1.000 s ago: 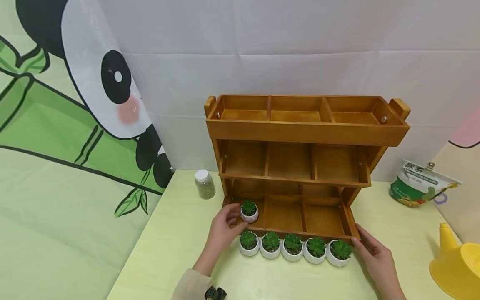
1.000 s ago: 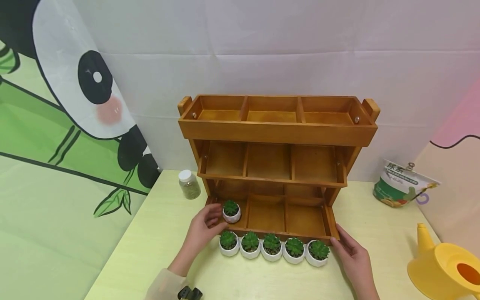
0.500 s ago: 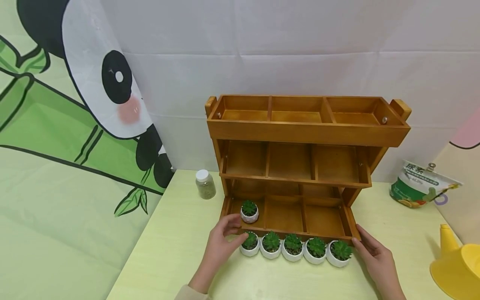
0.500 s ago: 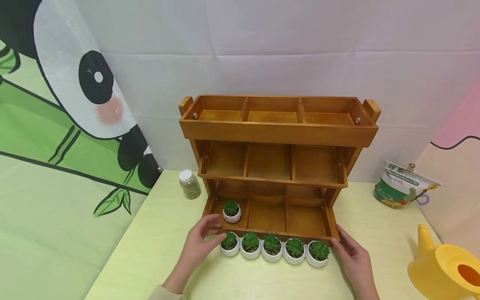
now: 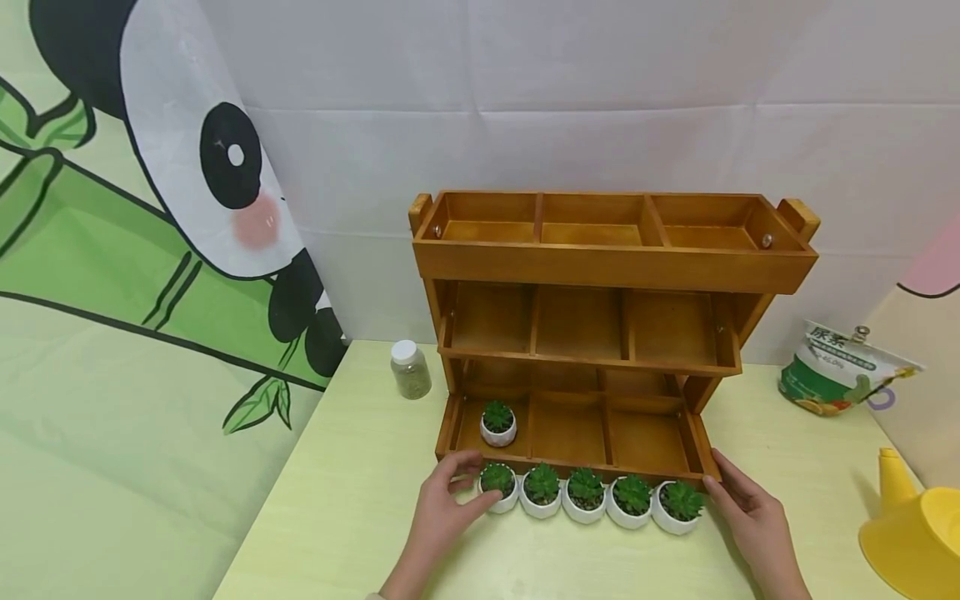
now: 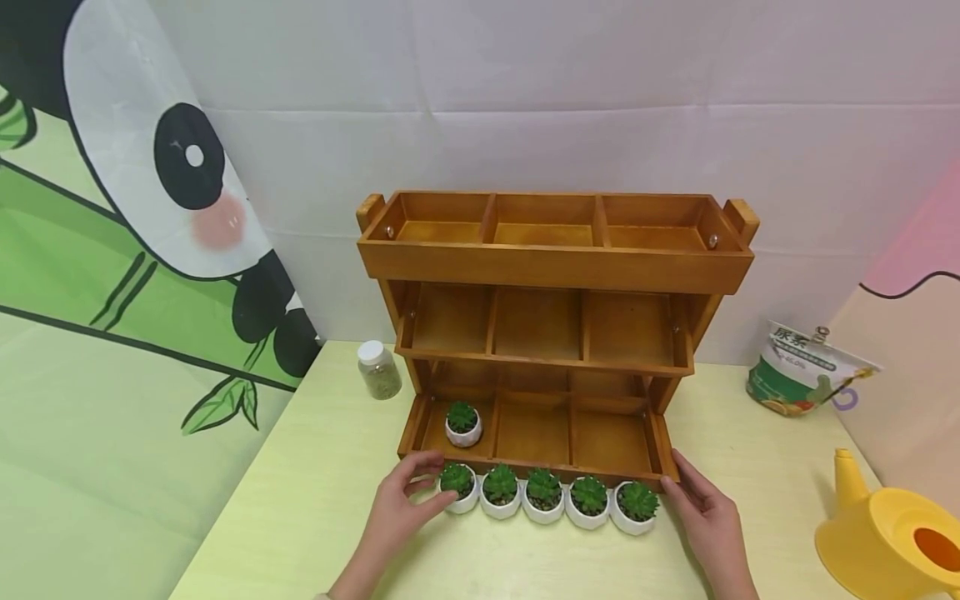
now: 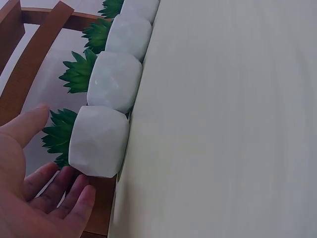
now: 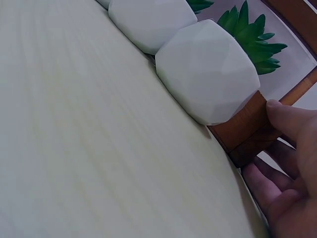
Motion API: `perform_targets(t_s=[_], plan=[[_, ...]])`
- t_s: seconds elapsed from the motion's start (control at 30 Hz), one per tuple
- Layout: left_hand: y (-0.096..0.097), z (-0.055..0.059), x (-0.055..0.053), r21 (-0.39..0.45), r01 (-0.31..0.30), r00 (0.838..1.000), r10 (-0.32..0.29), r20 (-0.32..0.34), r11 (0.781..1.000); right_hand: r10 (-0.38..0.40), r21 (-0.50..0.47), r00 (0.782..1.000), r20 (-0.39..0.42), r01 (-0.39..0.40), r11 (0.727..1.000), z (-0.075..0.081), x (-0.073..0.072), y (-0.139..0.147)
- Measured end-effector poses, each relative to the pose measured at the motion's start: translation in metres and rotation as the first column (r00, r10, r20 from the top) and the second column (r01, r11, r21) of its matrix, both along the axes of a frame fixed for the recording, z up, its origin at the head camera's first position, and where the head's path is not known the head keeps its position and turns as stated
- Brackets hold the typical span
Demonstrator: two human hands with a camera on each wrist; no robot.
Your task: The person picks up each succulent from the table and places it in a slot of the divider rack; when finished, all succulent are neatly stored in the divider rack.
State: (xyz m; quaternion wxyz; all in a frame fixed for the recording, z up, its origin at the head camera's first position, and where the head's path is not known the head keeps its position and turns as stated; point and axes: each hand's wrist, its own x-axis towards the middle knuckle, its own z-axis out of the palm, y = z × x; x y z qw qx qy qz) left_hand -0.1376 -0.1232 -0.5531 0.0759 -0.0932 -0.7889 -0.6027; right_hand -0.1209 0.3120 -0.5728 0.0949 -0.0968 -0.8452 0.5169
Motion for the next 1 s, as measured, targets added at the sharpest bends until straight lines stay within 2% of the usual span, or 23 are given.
perform_targets(t_s=[0.53,0.67,1.0], plan=[[0.005,-0.007,0.005,-0.086,-0.026,0.994,0.035,0.106,0.996,0.010,-0.010,1.000,0.001,-0.010,1.000,-0.001,0.001,0.001],[0.008,-0.006,0.005,-0.115,-0.025,0.994,0.037,0.104,0.993,0.009,-0.021,1.000,0.003,-0.009,1.000,-0.002,0.001,0.002],[0.013,-0.003,0.005,-0.196,-0.059,0.996,0.070,0.050,0.979,0.012,-0.052,1.000,-0.009,-0.012,0.999,-0.003,-0.002,0.001]])
